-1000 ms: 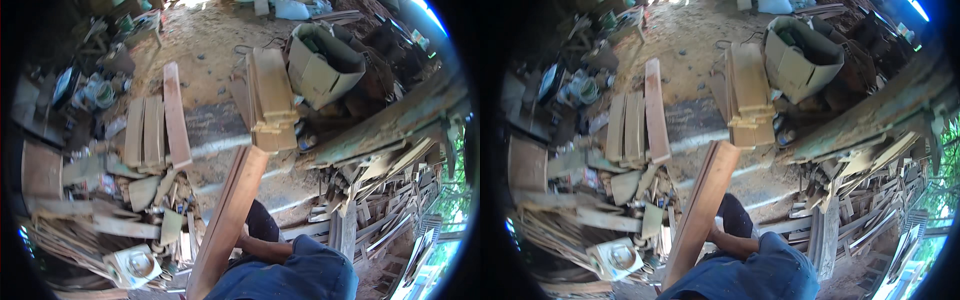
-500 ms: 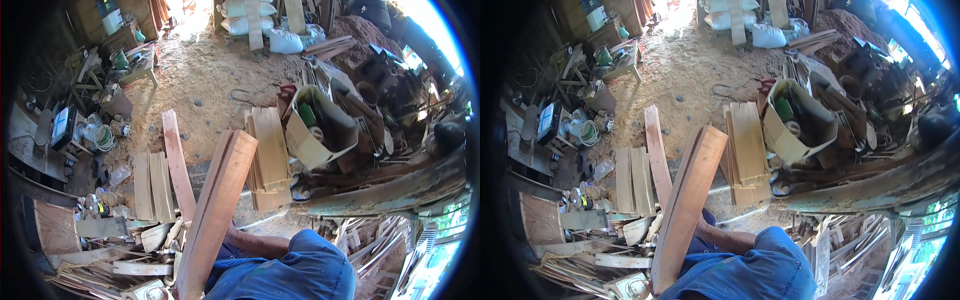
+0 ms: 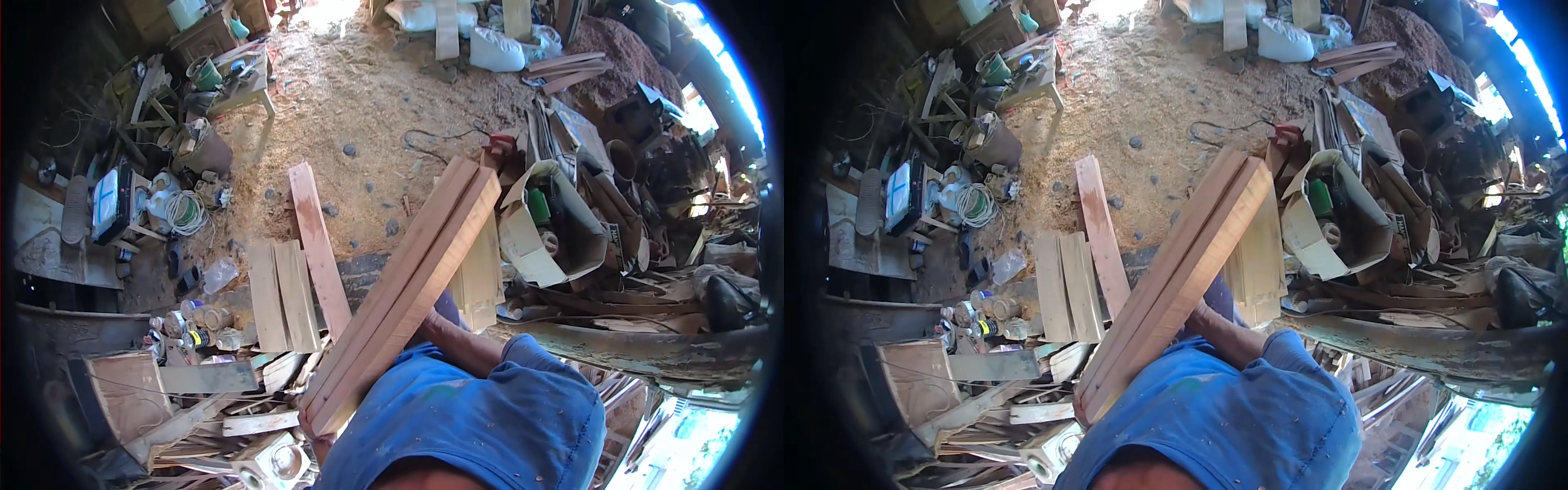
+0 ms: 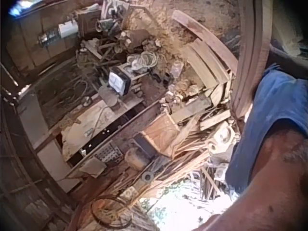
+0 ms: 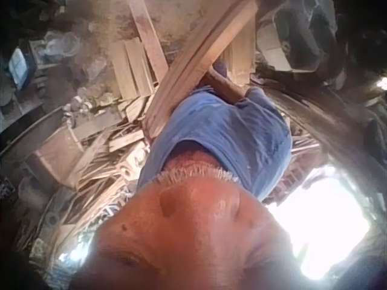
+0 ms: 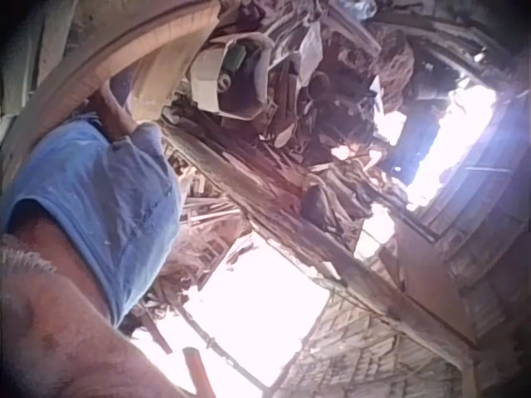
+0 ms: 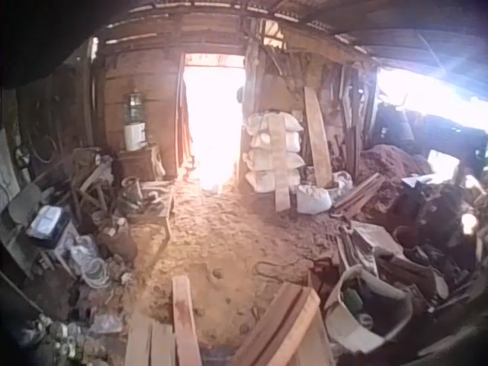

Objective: The person uses a table saw to cut various wooden boards into thinner strips, handling the boards by hand and moving them across the blade.

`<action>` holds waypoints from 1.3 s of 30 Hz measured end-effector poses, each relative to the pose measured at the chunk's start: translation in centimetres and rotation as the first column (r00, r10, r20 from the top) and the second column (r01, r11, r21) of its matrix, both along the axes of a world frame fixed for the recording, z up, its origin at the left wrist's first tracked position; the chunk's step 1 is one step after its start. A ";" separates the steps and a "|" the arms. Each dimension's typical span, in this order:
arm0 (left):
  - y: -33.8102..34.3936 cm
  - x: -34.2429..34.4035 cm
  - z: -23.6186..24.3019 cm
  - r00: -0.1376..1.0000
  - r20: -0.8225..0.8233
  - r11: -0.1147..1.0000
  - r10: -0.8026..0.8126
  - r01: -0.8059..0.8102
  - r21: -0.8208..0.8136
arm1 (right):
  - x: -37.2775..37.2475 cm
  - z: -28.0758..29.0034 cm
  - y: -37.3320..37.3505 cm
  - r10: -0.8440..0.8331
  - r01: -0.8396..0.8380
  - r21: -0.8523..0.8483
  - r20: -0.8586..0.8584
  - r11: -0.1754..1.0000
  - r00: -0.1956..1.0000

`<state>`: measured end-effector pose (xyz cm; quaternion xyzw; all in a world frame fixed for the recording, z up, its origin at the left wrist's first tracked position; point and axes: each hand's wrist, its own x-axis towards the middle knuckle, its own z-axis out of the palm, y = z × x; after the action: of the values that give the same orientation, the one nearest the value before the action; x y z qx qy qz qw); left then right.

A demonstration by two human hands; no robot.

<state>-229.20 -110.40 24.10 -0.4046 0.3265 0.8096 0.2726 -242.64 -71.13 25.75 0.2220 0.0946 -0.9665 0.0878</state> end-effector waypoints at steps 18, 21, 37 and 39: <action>11.5 -34.6 12.7 0.993 0.115 0.946 0.022 0.017 -0.324 | -37.8 0.4 17.0 -0.017 0.041 -0.177 0.136 0.983 0.991; 14.0 -42.8 16.7 0.999 0.049 0.918 -0.017 0.035 -0.396 | -44.0 3.3 20.6 -0.009 0.033 -0.207 0.116 0.978 0.993; 33.0 -77.4 29.1 0.662 -0.743 0.994 -0.097 0.101 -0.039 | -57.5 10.3 38.2 -0.078 0.085 -0.080 0.081 0.993 0.994; 35.0 -80.3 28.7 0.701 -0.705 0.994 -0.110 0.092 -0.063 | -58.1 10.6 40.3 -0.124 0.130 -0.055 0.108 0.990 0.986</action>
<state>-309.53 -75.42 52.76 -0.0483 0.4369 0.8827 0.1660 -300.70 -30.87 36.30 0.2750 0.0455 -0.9596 0.0377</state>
